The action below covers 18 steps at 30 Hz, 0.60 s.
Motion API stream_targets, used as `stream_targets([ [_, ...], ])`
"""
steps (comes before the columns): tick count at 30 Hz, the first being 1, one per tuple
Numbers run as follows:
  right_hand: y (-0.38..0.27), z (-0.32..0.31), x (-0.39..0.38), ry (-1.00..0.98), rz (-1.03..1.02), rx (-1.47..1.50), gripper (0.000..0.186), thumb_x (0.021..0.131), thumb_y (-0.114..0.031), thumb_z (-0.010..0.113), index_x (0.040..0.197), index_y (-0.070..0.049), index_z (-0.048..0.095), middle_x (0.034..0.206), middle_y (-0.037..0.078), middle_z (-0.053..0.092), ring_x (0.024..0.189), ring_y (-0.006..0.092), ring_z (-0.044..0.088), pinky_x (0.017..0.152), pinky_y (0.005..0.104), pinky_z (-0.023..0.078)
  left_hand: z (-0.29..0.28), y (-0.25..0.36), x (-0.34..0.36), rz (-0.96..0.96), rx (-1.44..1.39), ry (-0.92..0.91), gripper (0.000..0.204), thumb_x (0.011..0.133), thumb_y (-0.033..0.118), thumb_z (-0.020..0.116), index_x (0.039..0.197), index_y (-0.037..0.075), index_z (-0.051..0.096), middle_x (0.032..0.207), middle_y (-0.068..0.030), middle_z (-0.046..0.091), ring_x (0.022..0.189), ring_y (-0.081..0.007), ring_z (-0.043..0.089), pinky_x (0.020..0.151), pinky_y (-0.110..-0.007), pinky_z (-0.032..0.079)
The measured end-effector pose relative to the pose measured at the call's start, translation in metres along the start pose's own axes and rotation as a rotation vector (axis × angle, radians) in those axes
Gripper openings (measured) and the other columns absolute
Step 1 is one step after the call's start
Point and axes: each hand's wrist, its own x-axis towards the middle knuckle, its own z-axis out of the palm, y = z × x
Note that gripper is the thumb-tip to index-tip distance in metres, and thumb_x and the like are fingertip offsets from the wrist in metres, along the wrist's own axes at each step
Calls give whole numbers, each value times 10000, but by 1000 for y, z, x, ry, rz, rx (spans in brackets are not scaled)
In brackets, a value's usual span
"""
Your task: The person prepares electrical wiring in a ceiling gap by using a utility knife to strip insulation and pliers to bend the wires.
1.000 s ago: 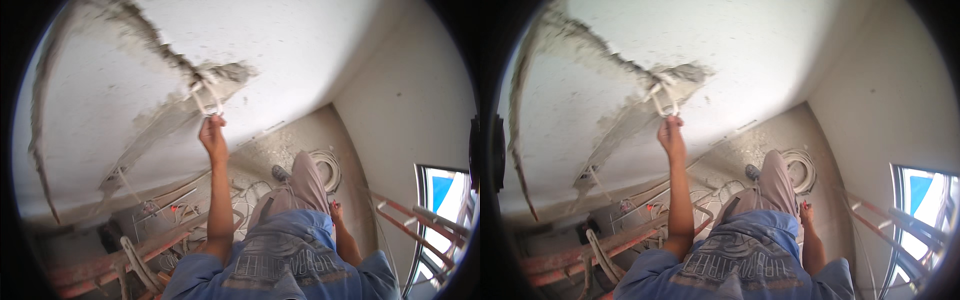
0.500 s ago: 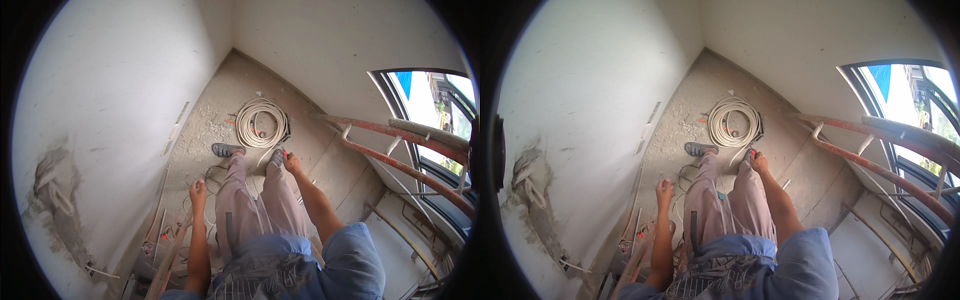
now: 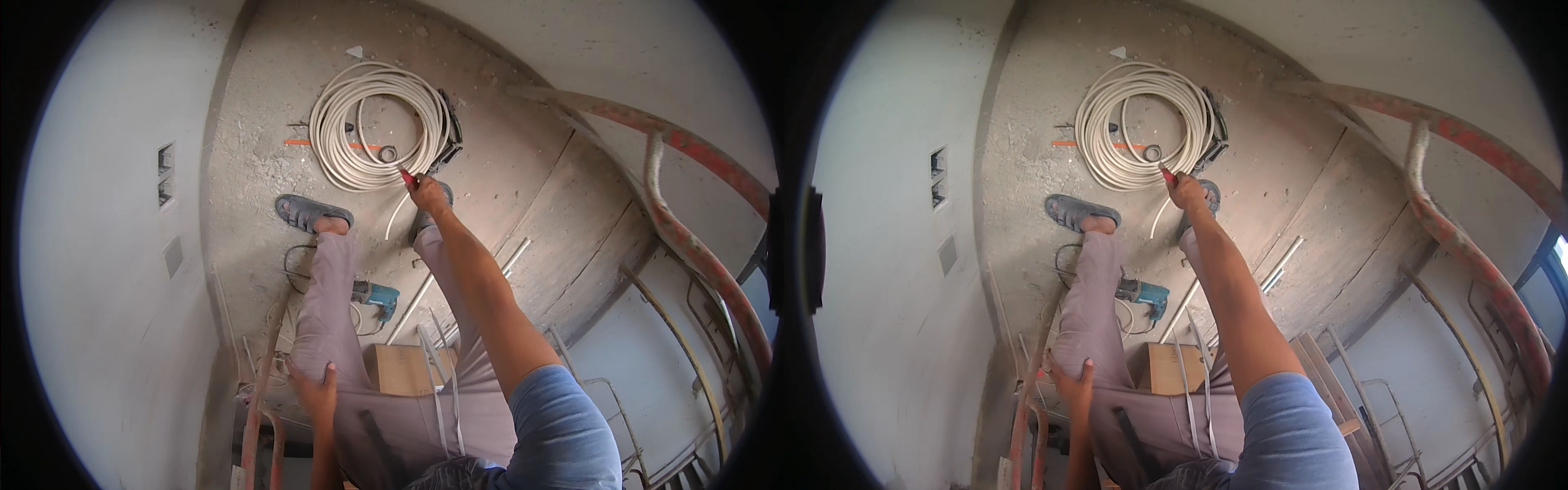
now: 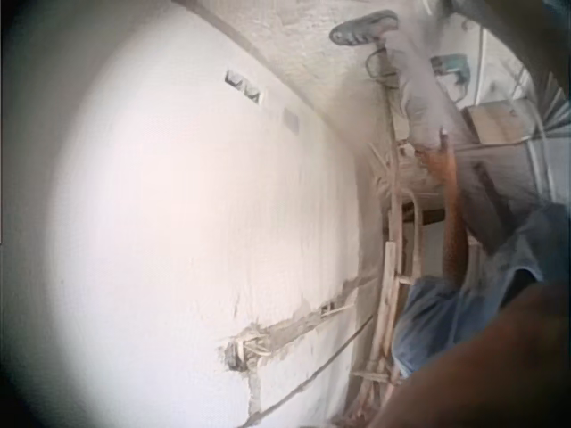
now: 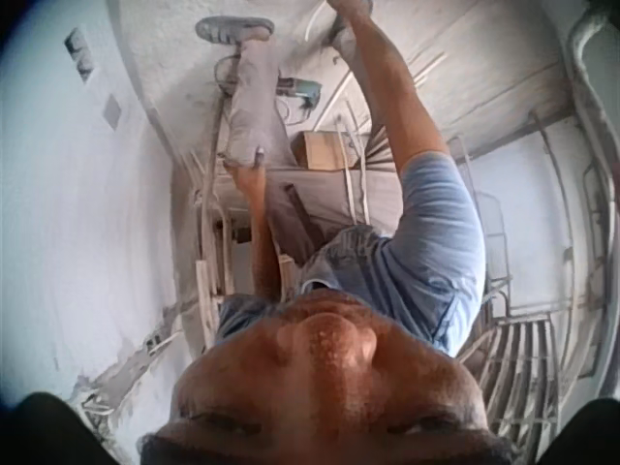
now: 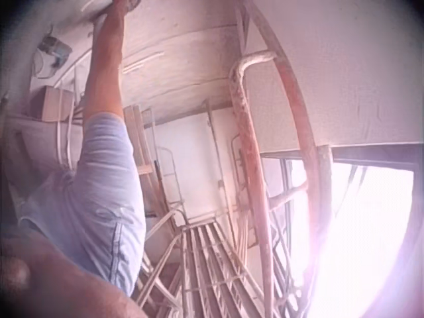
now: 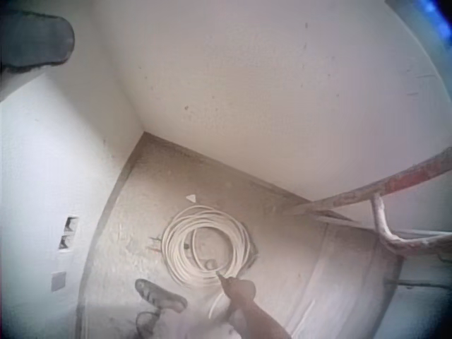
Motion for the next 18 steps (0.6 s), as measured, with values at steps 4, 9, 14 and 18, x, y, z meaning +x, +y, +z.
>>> stream_targets([
  [4, 52, 11, 51, 330, 6, -283, 300, 862, -212, 564, 1127, -78, 601, 1135, 152, 592, 1114, 346, 560, 896, 477, 480, -7, 12, 6, 17, -10, 20, 1001, 780, 376, 761, 1498, -38, 200, 1464, -329, 314, 1346, -483, 344, 1109, -484, 312],
  [9, 108, 2, 92, 320, -247, -879, 284, 926, -157, 494, 1189, -117, 594, 1283, 74, 567, 1268, 241, 472, 1015, 465, 383, -10, 32, 12, -52, -39, 73, 974, 795, 333, 751, 1495, -59, 200, 1483, -311, 306, 1390, -452, 292, 1136, -469, 271],
  [14, 150, -26, 85, -222, -244, -925, 160, 862, -128, 565, 954, -128, 696, 1101, 84, 665, 1147, 276, 585, 948, 453, 472, -17, 48, 13, -10, -115, 40, 973, 793, 355, 755, 1473, -94, 223, 1473, -322, 310, 1384, -462, 296, 1137, -478, 269],
  [18, 116, -35, 7, -148, -158, -575, 199, 788, -195, 621, 926, -73, 696, 1100, 200, 617, 1032, 366, 626, 885, 458, 520, -13, 37, -13, -103, -20, -21, 986, 799, 449, 738, 1445, -120, 259, 1460, -340, 323, 1382, -469, 296, 1135, -476, 276],
])
